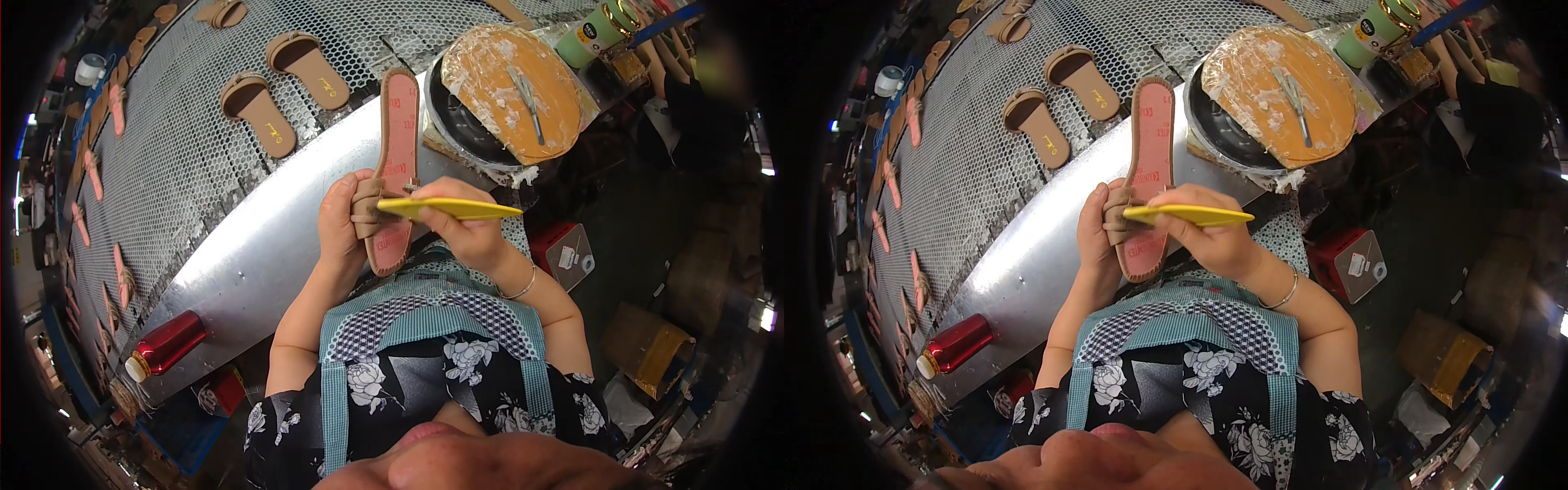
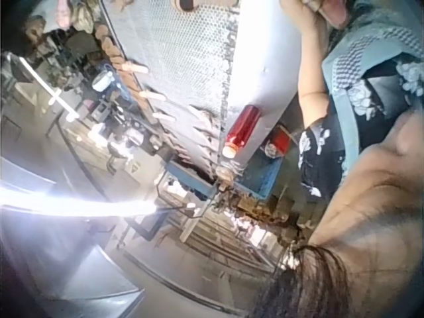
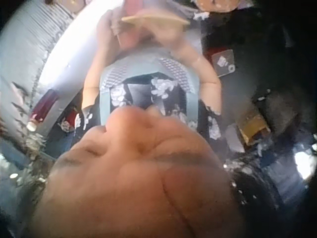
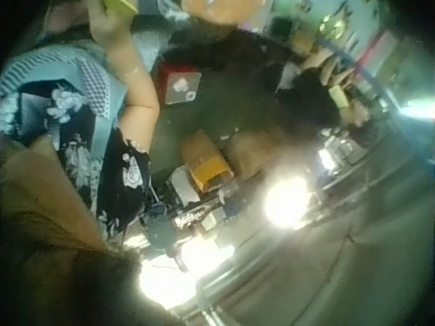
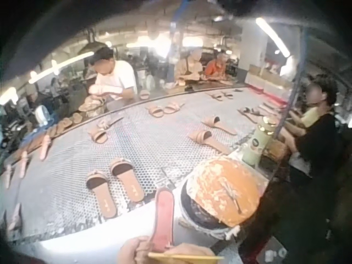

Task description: The person picks up sandals from a conveyor belt, dips a yellow scraper into adhesive, and applies the adhesive to the straps of each sandal.

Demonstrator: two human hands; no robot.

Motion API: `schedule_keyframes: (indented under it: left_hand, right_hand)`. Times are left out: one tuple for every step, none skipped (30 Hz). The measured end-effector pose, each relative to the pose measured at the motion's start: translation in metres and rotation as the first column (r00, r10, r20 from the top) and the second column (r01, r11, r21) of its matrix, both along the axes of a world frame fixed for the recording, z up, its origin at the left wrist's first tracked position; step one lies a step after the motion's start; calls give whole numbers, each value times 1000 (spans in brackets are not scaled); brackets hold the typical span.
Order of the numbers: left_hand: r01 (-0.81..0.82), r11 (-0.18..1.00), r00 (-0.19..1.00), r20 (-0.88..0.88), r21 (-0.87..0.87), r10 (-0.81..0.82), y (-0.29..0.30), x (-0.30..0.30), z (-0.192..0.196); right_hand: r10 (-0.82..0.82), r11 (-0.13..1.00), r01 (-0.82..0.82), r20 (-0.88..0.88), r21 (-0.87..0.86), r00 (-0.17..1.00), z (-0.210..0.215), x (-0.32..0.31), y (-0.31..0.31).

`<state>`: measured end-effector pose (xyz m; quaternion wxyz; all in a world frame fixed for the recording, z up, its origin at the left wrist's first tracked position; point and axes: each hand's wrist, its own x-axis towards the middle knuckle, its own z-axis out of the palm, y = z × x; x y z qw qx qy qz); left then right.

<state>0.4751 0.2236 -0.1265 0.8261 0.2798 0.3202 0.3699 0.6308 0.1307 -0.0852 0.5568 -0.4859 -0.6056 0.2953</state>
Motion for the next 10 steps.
schedule_keyframes:
  left_hand:
    - [21, 1000, 1000, 18, 2, -21, -2, 0, 5]
    - [18, 1000, 1000, 20, 4, -18, 0, -1, 1]
    - [33, 999, 999, 29, 13, -33, 2, -2, -7]
    - [45, 999, 998, 36, 23, -46, 5, -4, -10]
    - [36, 999, 999, 38, 29, -38, 6, -6, -11]
    - [51, 998, 999, -9, 31, -51, 6, -9, -9]
    - [68, 997, 996, -53, 37, -66, 9, -12, -6]
    - [58, 997, 997, -50, 50, -55, 17, -19, -4]
    - [3, 997, 996, -87, 82, 4, 30, -34, -1]
    - [-50, 992, 990, -122, 112, 64, 44, -54, 2]
  right_hand:
    - [-71, 997, 68, -71, -47, 995, -2, 0, 1]
    - [-143, 987, 130, -137, -98, 980, -3, 0, 3]
    - [-149, 988, 132, -249, -86, 957, -4, -2, 7]
    - [-142, 989, 125, -248, -82, 958, -5, -2, 9]
    - [-171, 985, 155, -251, -81, 953, -5, 0, 10]
    - [-197, 980, 184, -253, -78, 947, -5, 1, 12]
    - [-233, 970, 204, -283, -130, 930, -9, 4, 9]
    - [-220, 974, 194, -282, -117, 934, -10, 7, 7]
    - [-215, 974, 179, -325, -139, 921, -10, 11, 6]
    - [-213, 973, 162, -368, -164, 905, -10, 14, 3]
